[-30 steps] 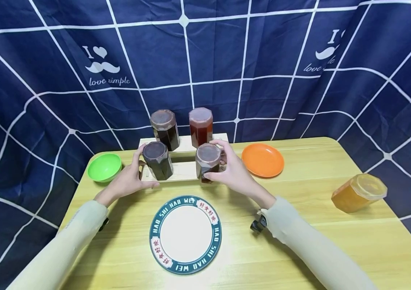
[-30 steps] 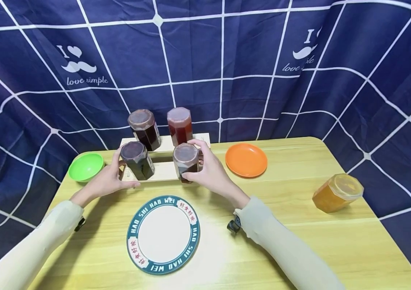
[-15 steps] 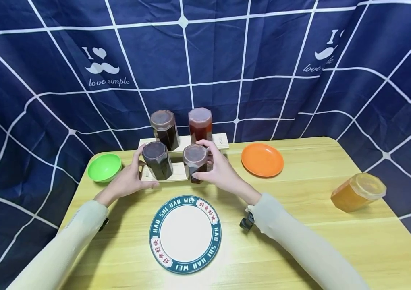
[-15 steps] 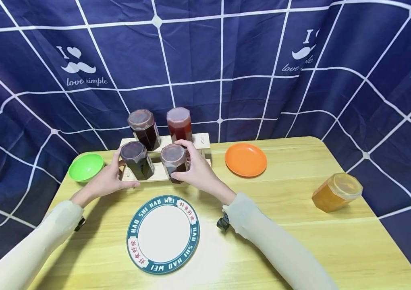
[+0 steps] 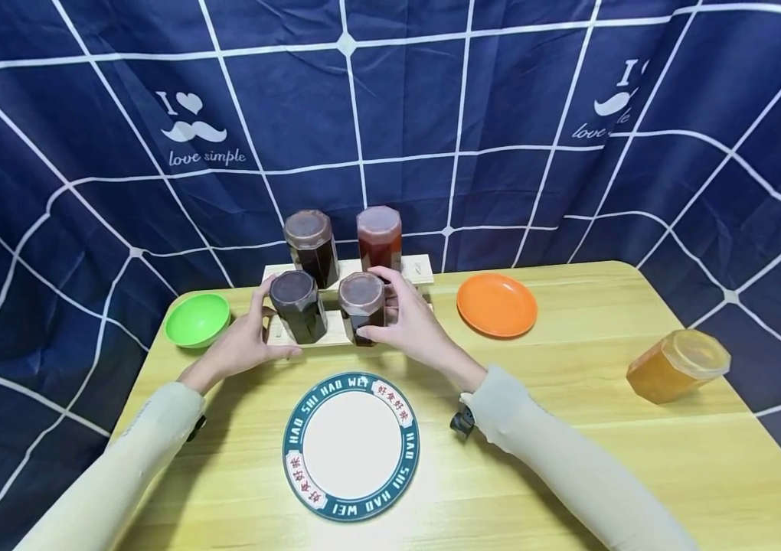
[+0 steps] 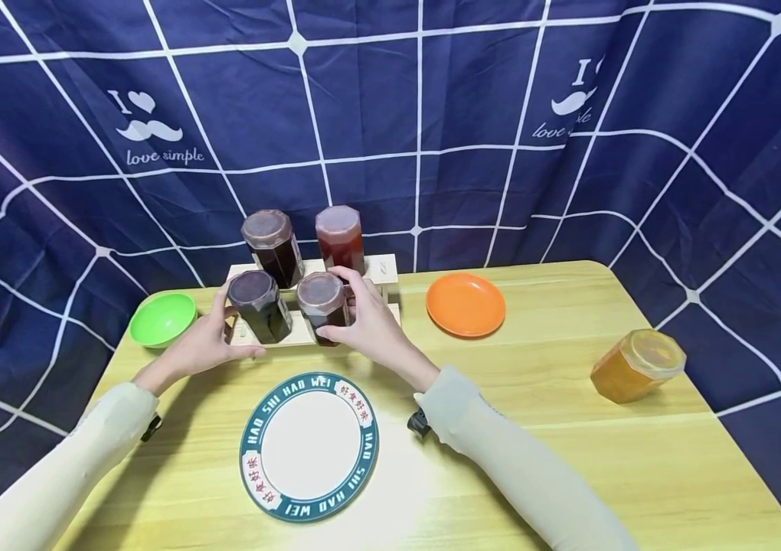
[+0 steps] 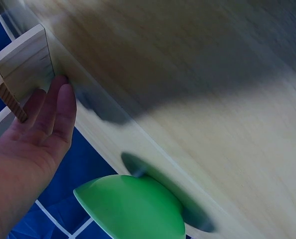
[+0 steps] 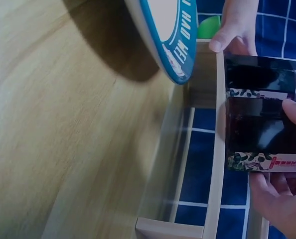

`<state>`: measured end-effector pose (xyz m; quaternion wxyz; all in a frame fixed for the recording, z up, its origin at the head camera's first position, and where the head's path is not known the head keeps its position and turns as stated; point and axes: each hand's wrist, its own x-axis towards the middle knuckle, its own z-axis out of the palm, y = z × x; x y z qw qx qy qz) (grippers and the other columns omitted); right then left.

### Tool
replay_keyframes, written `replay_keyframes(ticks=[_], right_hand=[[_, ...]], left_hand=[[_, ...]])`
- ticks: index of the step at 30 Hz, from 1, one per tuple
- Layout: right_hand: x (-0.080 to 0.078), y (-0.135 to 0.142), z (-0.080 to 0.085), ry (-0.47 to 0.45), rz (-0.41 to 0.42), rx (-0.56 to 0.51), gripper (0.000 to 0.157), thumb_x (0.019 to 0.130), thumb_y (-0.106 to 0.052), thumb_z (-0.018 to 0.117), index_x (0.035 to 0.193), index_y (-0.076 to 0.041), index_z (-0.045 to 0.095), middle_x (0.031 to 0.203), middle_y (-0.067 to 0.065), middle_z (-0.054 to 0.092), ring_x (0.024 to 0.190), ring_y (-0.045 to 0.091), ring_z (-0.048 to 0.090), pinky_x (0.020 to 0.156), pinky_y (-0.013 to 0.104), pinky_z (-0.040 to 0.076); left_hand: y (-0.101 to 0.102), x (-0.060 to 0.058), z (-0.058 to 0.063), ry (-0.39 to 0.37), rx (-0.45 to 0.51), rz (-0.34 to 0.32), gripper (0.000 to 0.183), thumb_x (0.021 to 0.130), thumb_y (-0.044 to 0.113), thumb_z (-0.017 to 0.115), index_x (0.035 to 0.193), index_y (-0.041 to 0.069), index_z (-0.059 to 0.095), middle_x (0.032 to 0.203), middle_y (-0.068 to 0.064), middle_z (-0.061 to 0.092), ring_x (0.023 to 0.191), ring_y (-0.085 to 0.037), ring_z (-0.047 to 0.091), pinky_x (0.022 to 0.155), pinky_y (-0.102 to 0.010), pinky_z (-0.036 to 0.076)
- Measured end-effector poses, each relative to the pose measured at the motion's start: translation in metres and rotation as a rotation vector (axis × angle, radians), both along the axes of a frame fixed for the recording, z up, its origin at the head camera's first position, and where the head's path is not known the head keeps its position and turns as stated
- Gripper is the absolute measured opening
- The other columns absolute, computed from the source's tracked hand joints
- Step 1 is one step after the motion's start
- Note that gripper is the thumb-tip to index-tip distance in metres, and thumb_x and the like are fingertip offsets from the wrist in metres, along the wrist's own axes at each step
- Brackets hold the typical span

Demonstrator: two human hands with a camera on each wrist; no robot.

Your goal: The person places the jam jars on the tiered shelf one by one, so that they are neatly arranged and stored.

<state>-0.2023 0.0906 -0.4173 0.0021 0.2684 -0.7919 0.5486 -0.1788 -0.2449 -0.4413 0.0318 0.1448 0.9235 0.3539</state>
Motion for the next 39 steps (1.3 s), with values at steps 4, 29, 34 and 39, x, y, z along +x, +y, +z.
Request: replay_keyframes(ticks=[4,29,34,39], right_hand=[[0.0004,-0.0022,-0.0023,-0.025,-0.008,-0.019,0.096,0.083,-0.002,0.096,0.161,-0.019,0.043,0.138,0.009,0.059,0.119,0.026,0.069,0.101,0.037,0.056],[0.0025,-0.007,-0.0066,-0.076,-0.029,-0.025,0.092,0.091,-0.004,0.091,0.163,-0.026,0.038,0.137,0.014,0.06,0.125,0.029,0.067,0.107,0.041,0.053],[0.0023,-0.0068,-0.0065,-0.076,-0.037,0.002,0.09,0.092,-0.009,0.091,0.163,-0.026,0.038,0.136,0.014,0.062,0.124,0.029,0.067,0.107,0.044,0.053],[0.0042,-0.006,-0.0057,-0.07,-0.053,0.025,0.091,0.092,-0.009,0.09,0.163,-0.023,0.034,0.14,0.015,0.062,0.126,0.031,0.066,0.109,0.045,0.052]], left_hand=[[0.0005,0.0009,0.0001,0.005,0.012,-0.007,0.138,0.084,0.035,0.099,0.175,0.026,-0.005,0.127,-0.023,0.07,0.08,-0.025,0.059,0.07,-0.04,0.048],[0.0017,0.0024,-0.0004,0.003,-0.002,-0.004,0.137,0.085,0.035,0.099,0.174,0.025,-0.005,0.13,-0.025,0.069,0.088,-0.028,0.061,0.074,-0.042,0.048],[0.0017,0.0025,0.0002,-0.002,-0.003,0.003,0.137,0.084,0.035,0.099,0.174,0.026,-0.004,0.128,-0.024,0.069,0.085,-0.028,0.06,0.073,-0.041,0.048],[0.0014,0.001,-0.0003,0.001,0.0,0.006,0.137,0.084,0.034,0.1,0.174,0.027,-0.003,0.129,-0.023,0.069,0.086,-0.027,0.061,0.073,-0.041,0.049]])
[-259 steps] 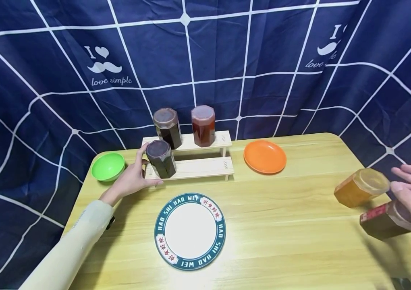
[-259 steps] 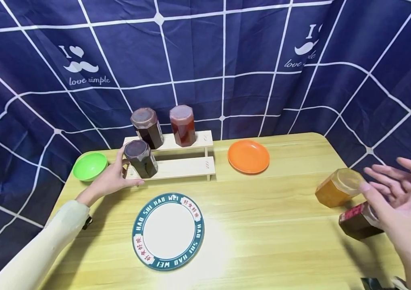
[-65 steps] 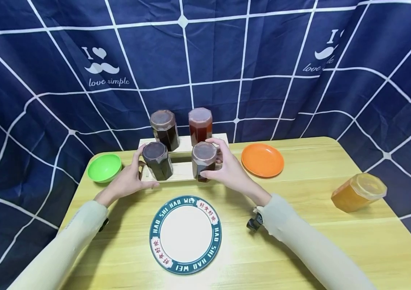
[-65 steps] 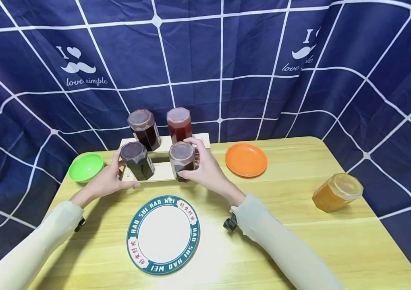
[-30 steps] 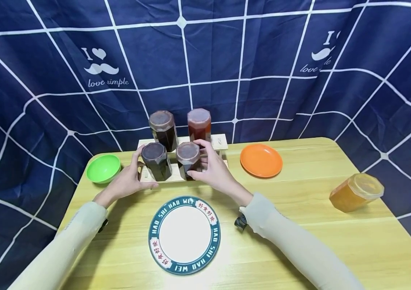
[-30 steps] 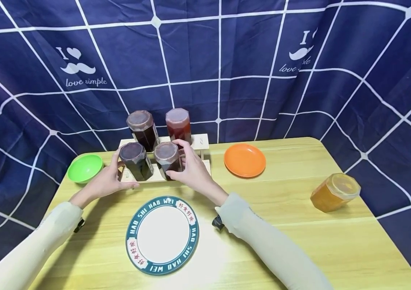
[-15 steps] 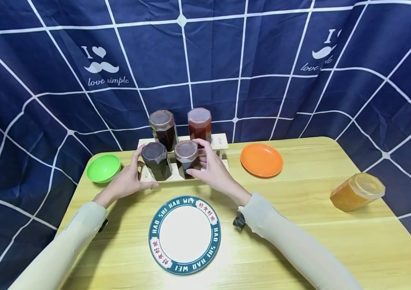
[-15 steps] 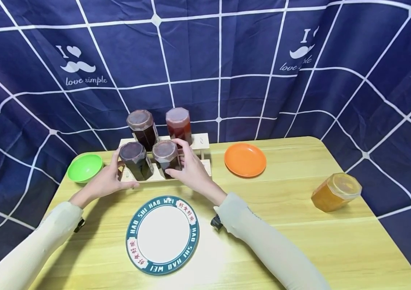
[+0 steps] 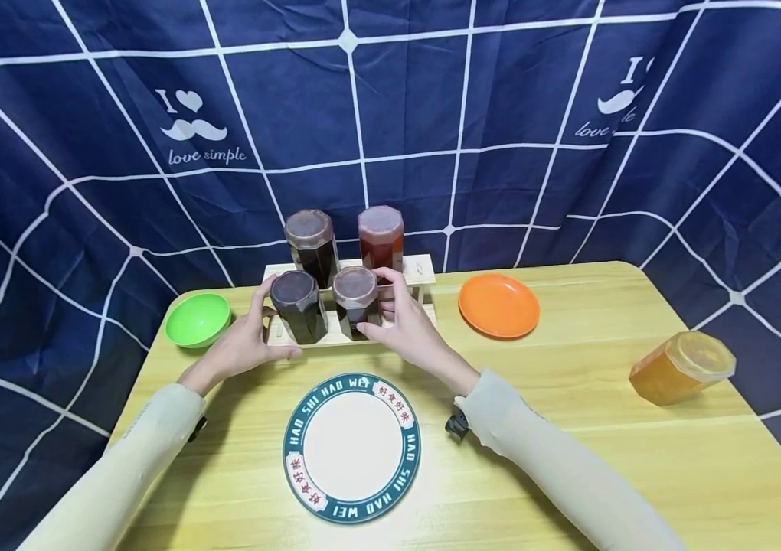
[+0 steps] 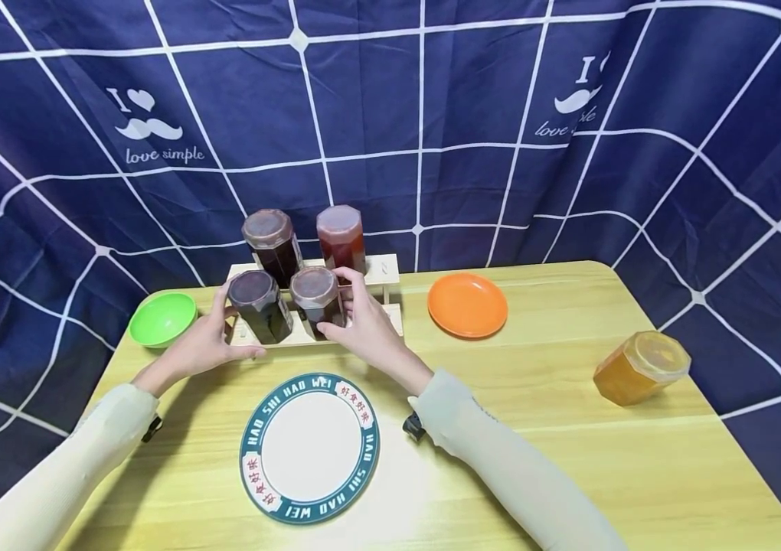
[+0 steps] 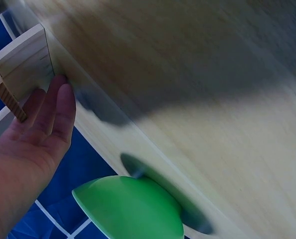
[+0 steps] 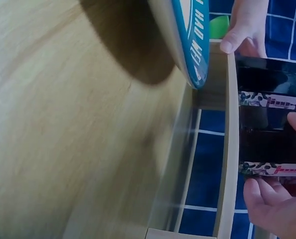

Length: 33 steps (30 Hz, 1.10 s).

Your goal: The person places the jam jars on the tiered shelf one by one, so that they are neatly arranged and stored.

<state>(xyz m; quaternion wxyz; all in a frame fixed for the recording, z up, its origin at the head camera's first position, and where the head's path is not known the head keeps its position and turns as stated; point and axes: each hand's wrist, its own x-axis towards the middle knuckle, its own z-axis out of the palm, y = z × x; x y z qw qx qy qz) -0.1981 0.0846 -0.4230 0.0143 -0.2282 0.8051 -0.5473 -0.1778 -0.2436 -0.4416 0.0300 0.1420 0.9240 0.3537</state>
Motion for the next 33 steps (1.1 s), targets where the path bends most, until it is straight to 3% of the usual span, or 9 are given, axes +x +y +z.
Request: replay_keyframes(ticks=[12,19,33], right_hand=[[0.011,0.012,0.007,-0.021,-0.025,-0.066,0.089,0.092,-0.01,0.087,0.161,-0.02,0.03,0.141,0.014,0.06,0.131,0.034,0.064,0.113,0.051,0.047],[0.016,0.025,0.012,-0.041,-0.043,-0.116,0.085,0.096,-0.011,0.084,0.161,-0.018,0.031,0.139,0.015,0.061,0.131,0.035,0.064,0.113,0.048,0.047],[0.027,0.071,0.03,-0.05,-0.076,-0.224,0.078,0.099,-0.004,0.079,0.16,-0.011,0.031,0.144,0.026,0.058,0.133,0.042,0.062,0.116,0.056,0.042]], left_hand=[[0.0,0.002,0.0,0.003,0.004,-0.008,0.138,0.084,0.037,0.099,0.174,0.024,-0.004,0.126,-0.022,0.07,0.086,-0.026,0.061,0.073,-0.041,0.049],[0.001,0.001,0.002,0.005,0.018,-0.021,0.137,0.085,0.035,0.099,0.174,0.024,-0.004,0.128,-0.024,0.069,0.086,-0.027,0.061,0.072,-0.041,0.049],[0.0,0.001,0.001,-0.005,0.021,-0.01,0.136,0.085,0.035,0.099,0.174,0.027,-0.004,0.129,-0.024,0.07,0.086,-0.028,0.061,0.073,-0.042,0.048]])
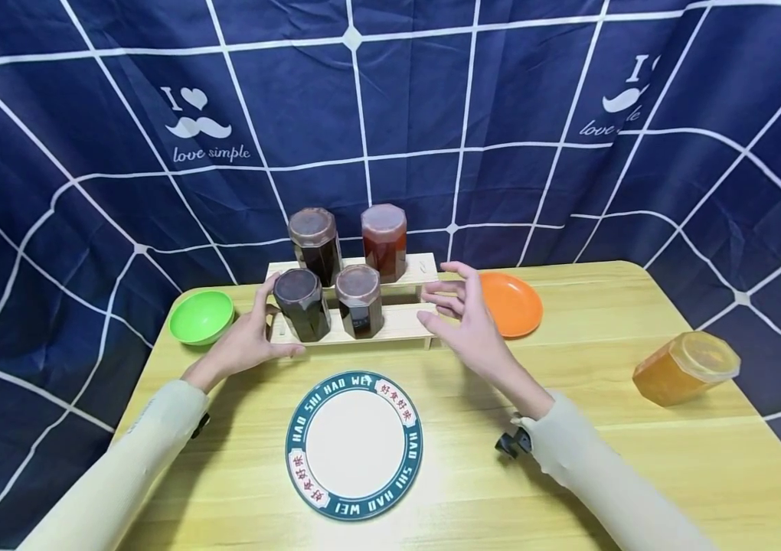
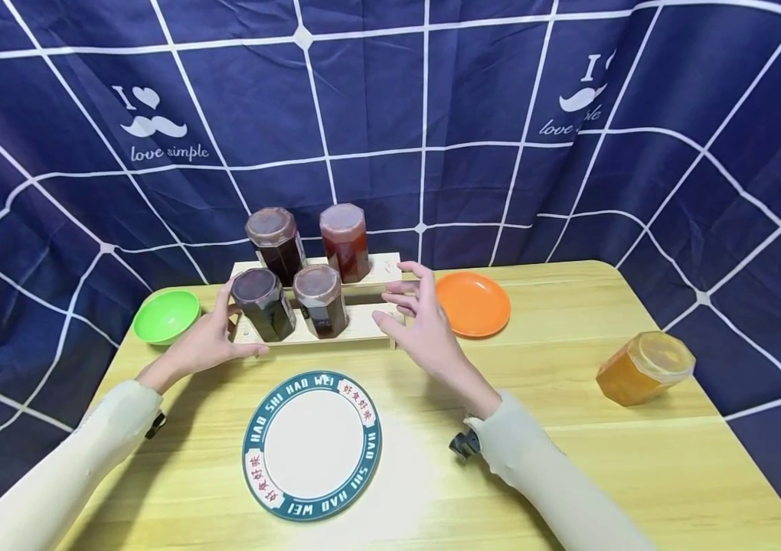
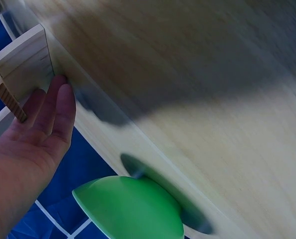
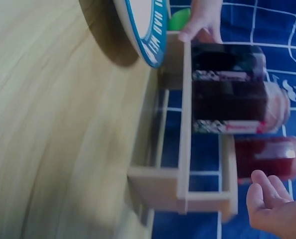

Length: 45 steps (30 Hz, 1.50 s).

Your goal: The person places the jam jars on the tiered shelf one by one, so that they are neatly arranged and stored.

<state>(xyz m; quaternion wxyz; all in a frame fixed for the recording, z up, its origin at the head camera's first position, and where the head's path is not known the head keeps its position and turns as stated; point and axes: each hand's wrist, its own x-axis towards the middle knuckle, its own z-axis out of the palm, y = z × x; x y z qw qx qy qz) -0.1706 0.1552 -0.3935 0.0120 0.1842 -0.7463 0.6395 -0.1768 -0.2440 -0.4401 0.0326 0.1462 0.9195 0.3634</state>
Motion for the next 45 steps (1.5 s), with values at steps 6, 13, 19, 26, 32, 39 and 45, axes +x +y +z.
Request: replay_keyframes(ticks=[6,13,19,26,32,39,45], right_hand=[[0.005,0.032,0.009,0.01,-0.033,0.007,0.078,0.1,-0.004,0.078,0.16,-0.013,0.03,0.144,0.022,0.056,0.134,0.038,0.061,0.114,0.046,0.047],[0.014,0.068,0.017,0.076,-0.093,-0.031,0.073,0.101,0.003,0.073,0.16,-0.01,0.031,0.143,0.021,0.056,0.131,0.034,0.063,0.108,0.028,0.049],[0.023,0.098,0.025,0.139,-0.129,-0.093,0.071,0.099,0.013,0.069,0.158,-0.01,0.035,0.137,0.015,0.059,0.125,0.021,0.068,0.107,0.025,0.047],[0.033,0.127,0.031,0.156,-0.185,-0.128,0.07,0.099,0.015,0.067,0.157,-0.01,0.037,0.137,0.015,0.06,0.124,0.019,0.069,0.105,0.022,0.047],[0.043,0.155,0.028,0.165,-0.226,-0.185,0.071,0.098,0.019,0.065,0.157,-0.008,0.037,0.137,0.019,0.059,0.123,0.019,0.069,0.101,0.021,0.051],[0.057,0.186,0.023,0.161,-0.281,-0.234,0.076,0.096,0.022,0.065,0.159,-0.008,0.036,0.136,0.018,0.06,0.121,0.019,0.07,0.096,0.019,0.053],[0.068,0.208,0.024,0.165,-0.368,-0.256,0.078,0.093,0.025,0.065,0.159,-0.009,0.039,0.134,0.017,0.062,0.12,0.018,0.071,0.094,0.018,0.054]], left_hand=[[0.001,-0.002,-0.001,-0.01,-0.006,0.007,0.138,0.084,0.035,0.099,0.174,0.029,-0.004,0.132,-0.023,0.069,0.09,-0.029,0.061,0.075,-0.042,0.049],[0.001,-0.001,-0.001,-0.013,-0.017,0.013,0.139,0.083,0.034,0.1,0.174,0.029,-0.005,0.132,-0.023,0.069,0.087,-0.029,0.061,0.074,-0.043,0.049],[0.0,-0.001,-0.002,-0.016,-0.012,0.011,0.139,0.083,0.035,0.1,0.174,0.029,-0.005,0.131,-0.023,0.069,0.085,-0.027,0.06,0.074,-0.042,0.049],[-0.001,0.0,-0.001,0.002,-0.014,0.013,0.138,0.084,0.035,0.099,0.174,0.027,-0.005,0.124,-0.021,0.071,0.083,-0.026,0.06,0.071,-0.041,0.049],[0.001,0.0,0.0,-0.004,-0.006,0.008,0.137,0.084,0.034,0.099,0.174,0.028,-0.004,0.127,-0.022,0.07,0.084,-0.026,0.06,0.072,-0.04,0.049],[0.001,0.0,0.0,-0.018,-0.014,0.014,0.138,0.084,0.036,0.099,0.174,0.03,-0.005,0.131,-0.023,0.069,0.087,-0.028,0.061,0.074,-0.041,0.049],[0.001,0.0,0.0,-0.009,-0.013,0.007,0.137,0.084,0.035,0.099,0.174,0.027,-0.005,0.126,-0.023,0.07,0.083,-0.027,0.06,0.072,-0.041,0.049]])
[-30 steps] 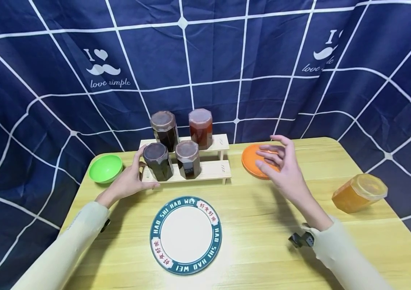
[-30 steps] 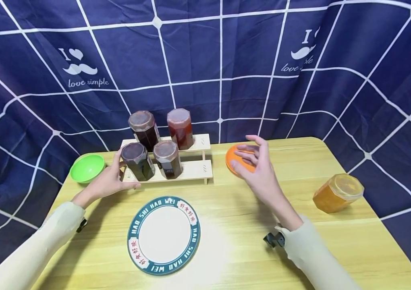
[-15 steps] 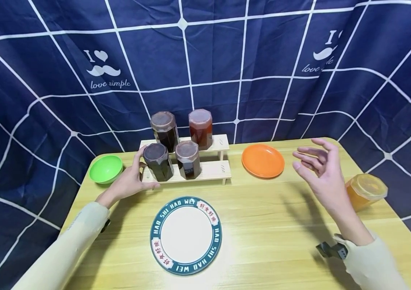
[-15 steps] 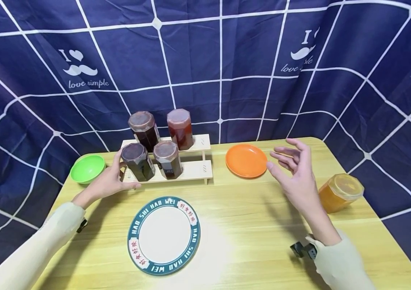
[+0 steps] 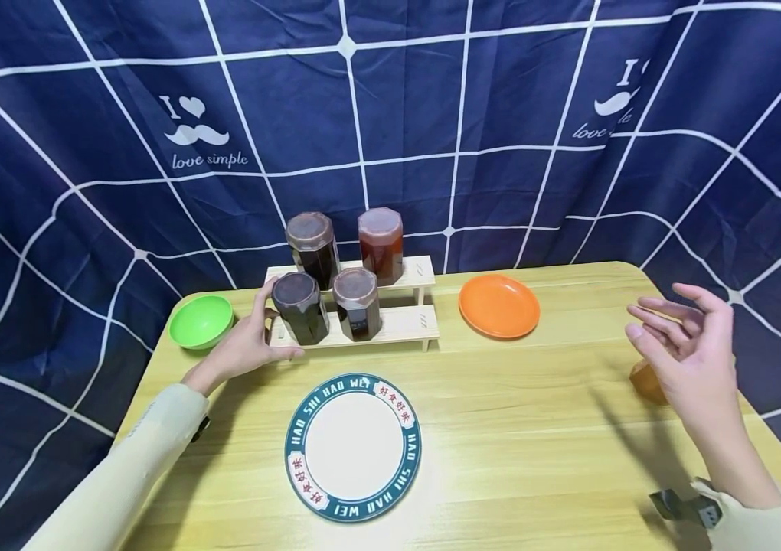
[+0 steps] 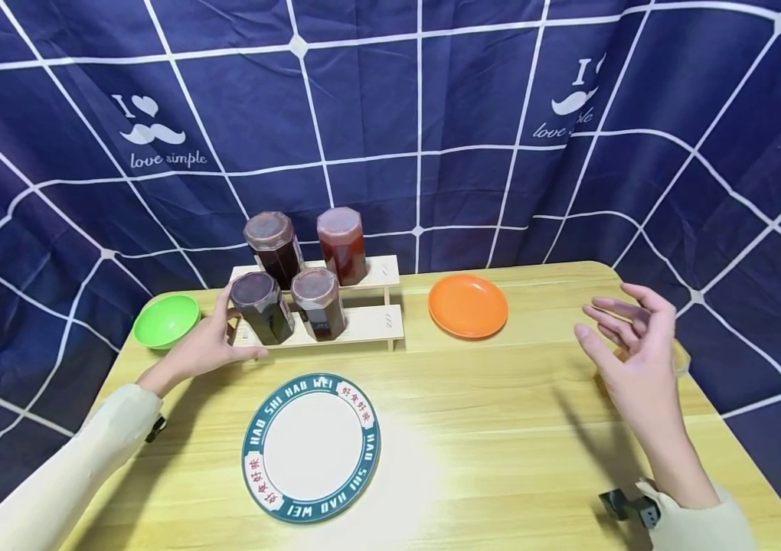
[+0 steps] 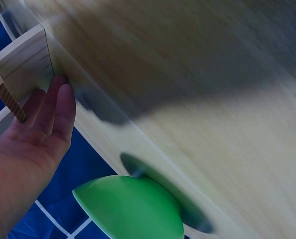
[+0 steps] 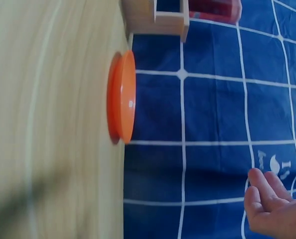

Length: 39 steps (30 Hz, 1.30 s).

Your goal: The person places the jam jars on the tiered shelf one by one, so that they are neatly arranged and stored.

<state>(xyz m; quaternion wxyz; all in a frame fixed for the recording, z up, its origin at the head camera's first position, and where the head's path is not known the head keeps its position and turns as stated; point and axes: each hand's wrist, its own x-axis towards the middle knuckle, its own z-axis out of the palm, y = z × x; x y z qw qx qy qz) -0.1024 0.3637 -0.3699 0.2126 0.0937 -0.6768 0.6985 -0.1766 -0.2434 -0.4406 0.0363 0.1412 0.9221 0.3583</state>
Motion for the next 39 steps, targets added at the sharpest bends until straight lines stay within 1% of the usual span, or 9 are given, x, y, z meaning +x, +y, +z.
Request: replay_keyframes(ticks=[6,10,17,21,28,31,34,36,39], right_hand=[[0.007,0.021,-0.007,-0.023,-0.069,-0.008,0.082,0.09,0.027,0.067,0.159,-0.007,0.038,0.131,0.014,0.064,0.117,0.015,0.071,0.097,0.015,0.05],[0.012,0.036,-0.01,-0.054,-0.162,-0.015,0.085,0.087,0.03,0.068,0.158,-0.007,0.039,0.13,0.012,0.066,0.117,0.015,0.069,0.1,0.015,0.048],[0.018,0.058,-0.008,-0.213,-0.454,0.291,0.085,0.09,0.019,0.073,0.161,-0.014,0.039,0.139,-0.007,0.06,0.133,0.011,0.056,0.111,0.015,0.037],[0.019,0.072,-0.012,-0.293,-0.49,0.354,0.086,0.093,0.009,0.075,0.163,-0.022,0.035,0.145,-0.014,0.051,0.145,0.011,0.045,0.115,0.014,0.03],[0.022,0.097,-0.04,-0.348,-0.328,0.33,0.1,0.096,0.008,0.074,0.17,-0.031,0.018,0.151,-0.017,0.033,0.156,0.009,0.025,0.118,0.012,0.02],[0.02,0.106,-0.053,-0.309,-0.215,0.184,0.105,0.092,0.017,0.074,0.168,-0.029,0.019,0.145,-0.015,0.035,0.147,0.011,0.038,0.112,0.011,0.031],[0.016,0.114,-0.062,-0.267,-0.104,0.061,0.106,0.087,0.024,0.073,0.164,-0.026,0.02,0.14,-0.009,0.04,0.126,0.0,0.053,0.097,0.007,0.043],[0.015,0.119,-0.068,-0.252,-0.039,0.037,0.106,0.087,0.027,0.071,0.162,-0.025,0.019,0.138,-0.007,0.043,0.116,-0.005,0.059,0.091,0.006,0.045],[0.012,0.124,-0.075,-0.236,0.029,0.03,0.104,0.087,0.031,0.067,0.16,-0.023,0.018,0.136,-0.005,0.046,0.115,-0.006,0.062,0.092,0.007,0.046]], left_hand=[[0.0,0.0,0.0,-0.008,-0.005,0.006,0.138,0.084,0.036,0.099,0.174,0.028,-0.005,0.127,-0.022,0.07,0.084,-0.026,0.061,0.073,-0.04,0.049],[0.001,0.001,0.001,-0.01,0.0,0.008,0.138,0.084,0.035,0.099,0.174,0.029,-0.005,0.129,-0.023,0.069,0.088,-0.028,0.062,0.074,-0.041,0.05],[0.001,0.0,-0.001,-0.001,-0.003,0.007,0.137,0.084,0.034,0.099,0.174,0.027,-0.004,0.128,-0.022,0.069,0.086,-0.027,0.061,0.074,-0.041,0.05],[0.001,0.0,-0.002,-0.007,-0.007,0.008,0.138,0.084,0.035,0.099,0.174,0.028,-0.005,0.13,-0.022,0.069,0.088,-0.028,0.062,0.074,-0.04,0.05],[0.002,-0.001,0.0,-0.007,-0.021,0.015,0.138,0.084,0.036,0.099,0.174,0.028,-0.005,0.128,-0.022,0.069,0.086,-0.027,0.061,0.074,-0.04,0.05],[0.003,0.0,0.001,-0.005,-0.022,0.009,0.137,0.085,0.036,0.099,0.174,0.027,-0.005,0.13,-0.023,0.068,0.086,-0.027,0.061,0.073,-0.04,0.049],[0.002,0.0,0.001,-0.005,-0.016,0.007,0.137,0.085,0.037,0.098,0.174,0.027,-0.005,0.131,-0.025,0.068,0.087,-0.028,0.061,0.074,-0.041,0.049],[0.002,0.0,0.001,-0.007,-0.014,0.005,0.138,0.085,0.037,0.099,0.174,0.028,-0.006,0.133,-0.025,0.068,0.089,-0.028,0.062,0.074,-0.042,0.049],[0.001,0.0,0.0,-0.009,-0.013,0.007,0.138,0.084,0.036,0.099,0.174,0.03,-0.006,0.133,-0.025,0.068,0.089,-0.028,0.062,0.075,-0.042,0.049]])
